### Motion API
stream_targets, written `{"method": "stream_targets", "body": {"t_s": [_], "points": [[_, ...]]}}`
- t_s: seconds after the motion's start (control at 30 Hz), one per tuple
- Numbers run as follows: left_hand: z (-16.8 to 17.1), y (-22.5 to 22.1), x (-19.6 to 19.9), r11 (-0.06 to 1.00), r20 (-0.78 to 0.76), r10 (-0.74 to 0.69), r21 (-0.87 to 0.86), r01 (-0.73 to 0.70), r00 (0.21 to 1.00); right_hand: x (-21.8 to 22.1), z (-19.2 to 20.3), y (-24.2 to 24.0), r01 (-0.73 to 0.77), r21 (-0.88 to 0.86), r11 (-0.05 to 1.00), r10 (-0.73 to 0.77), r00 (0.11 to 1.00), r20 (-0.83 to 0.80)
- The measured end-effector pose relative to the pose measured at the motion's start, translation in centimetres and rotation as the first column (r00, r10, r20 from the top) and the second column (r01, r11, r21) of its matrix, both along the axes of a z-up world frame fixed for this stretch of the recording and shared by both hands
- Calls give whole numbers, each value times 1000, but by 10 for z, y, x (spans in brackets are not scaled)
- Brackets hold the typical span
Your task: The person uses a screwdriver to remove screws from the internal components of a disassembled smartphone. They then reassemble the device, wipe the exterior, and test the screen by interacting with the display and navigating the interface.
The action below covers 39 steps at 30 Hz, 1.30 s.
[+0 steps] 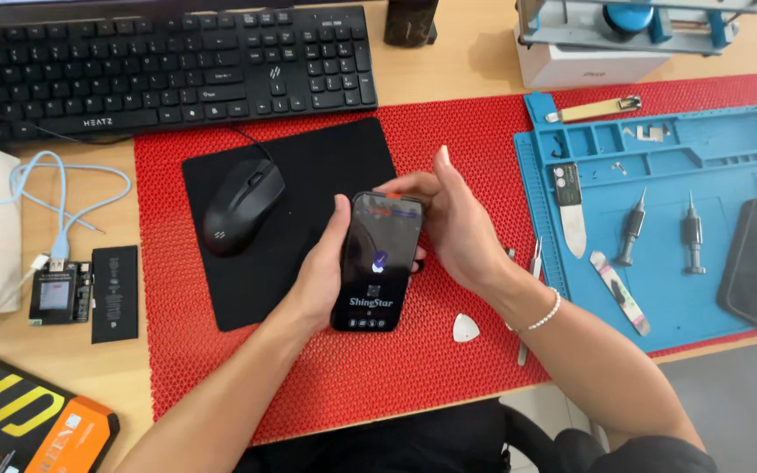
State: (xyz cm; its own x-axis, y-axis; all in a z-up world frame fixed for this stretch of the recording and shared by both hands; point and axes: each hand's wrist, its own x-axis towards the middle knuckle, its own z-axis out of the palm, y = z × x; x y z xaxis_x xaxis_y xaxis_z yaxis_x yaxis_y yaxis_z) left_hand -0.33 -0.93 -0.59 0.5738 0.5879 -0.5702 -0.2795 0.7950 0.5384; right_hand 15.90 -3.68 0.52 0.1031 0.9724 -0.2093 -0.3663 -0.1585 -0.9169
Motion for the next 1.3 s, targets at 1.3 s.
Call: {"method": "stream_targets", "body": {"t_s": [1.3], "points": [[-12, -3, -5, 990, 95, 139, -5, -139, 986, 2, -23, -10, -63, 240, 969, 38, 994, 107]]}}
